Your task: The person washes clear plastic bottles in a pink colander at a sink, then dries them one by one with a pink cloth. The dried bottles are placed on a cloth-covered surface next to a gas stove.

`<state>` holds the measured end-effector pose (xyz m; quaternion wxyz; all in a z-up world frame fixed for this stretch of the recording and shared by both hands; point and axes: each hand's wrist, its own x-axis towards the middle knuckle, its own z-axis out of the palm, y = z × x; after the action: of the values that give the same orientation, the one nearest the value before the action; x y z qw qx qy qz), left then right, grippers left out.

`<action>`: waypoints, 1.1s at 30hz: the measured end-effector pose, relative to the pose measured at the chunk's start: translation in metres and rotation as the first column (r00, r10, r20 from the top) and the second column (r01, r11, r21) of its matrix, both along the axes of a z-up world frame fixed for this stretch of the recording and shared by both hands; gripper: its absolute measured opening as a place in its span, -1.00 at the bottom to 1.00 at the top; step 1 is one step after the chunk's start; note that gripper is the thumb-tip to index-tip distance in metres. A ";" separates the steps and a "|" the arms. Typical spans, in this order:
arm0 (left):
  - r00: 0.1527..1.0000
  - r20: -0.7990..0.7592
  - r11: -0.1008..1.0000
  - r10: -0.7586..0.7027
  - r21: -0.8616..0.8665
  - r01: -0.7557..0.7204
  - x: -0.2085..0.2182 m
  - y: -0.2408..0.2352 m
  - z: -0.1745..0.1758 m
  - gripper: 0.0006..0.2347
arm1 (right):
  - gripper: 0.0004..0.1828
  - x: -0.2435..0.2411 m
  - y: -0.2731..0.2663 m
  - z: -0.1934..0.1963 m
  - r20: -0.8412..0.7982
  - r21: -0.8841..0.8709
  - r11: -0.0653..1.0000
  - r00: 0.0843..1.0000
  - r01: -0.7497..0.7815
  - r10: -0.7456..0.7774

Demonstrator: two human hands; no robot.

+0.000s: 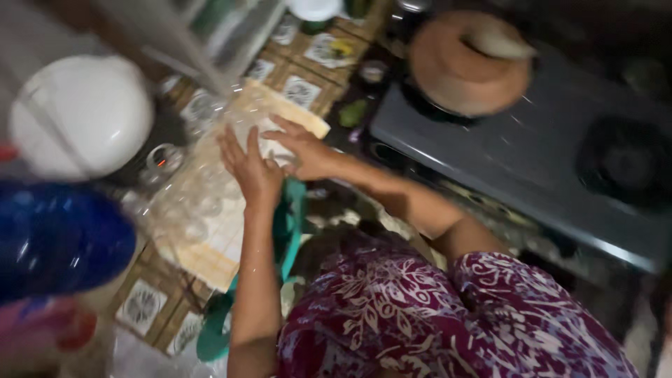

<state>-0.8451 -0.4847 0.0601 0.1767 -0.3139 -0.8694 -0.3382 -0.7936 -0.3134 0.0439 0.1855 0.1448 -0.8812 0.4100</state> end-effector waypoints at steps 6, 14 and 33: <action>0.940 0.165 0.950 -0.300 -0.032 0.309 0.050 0.043 0.019 -0.29 | -0.09 0.113 0.013 0.033 0.124 -0.018 0.947 0.940 0.322 -0.317; 0.675 0.141 0.668 -0.724 -0.099 0.737 0.143 0.106 0.044 -0.27 | -0.12 0.287 0.032 0.071 0.153 0.048 0.667 0.655 0.743 -0.740; -0.123 -0.028 -0.117 -0.992 -0.152 0.981 0.427 0.254 0.112 -0.33 | -0.44 0.721 0.086 0.125 0.015 0.212 -0.249 -0.258 0.945 -0.966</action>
<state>-0.4184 -0.2310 0.1723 -0.0903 -0.8859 -0.3421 -0.3000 -0.0723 -0.2270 0.1689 0.3485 -0.6322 -0.6891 0.0634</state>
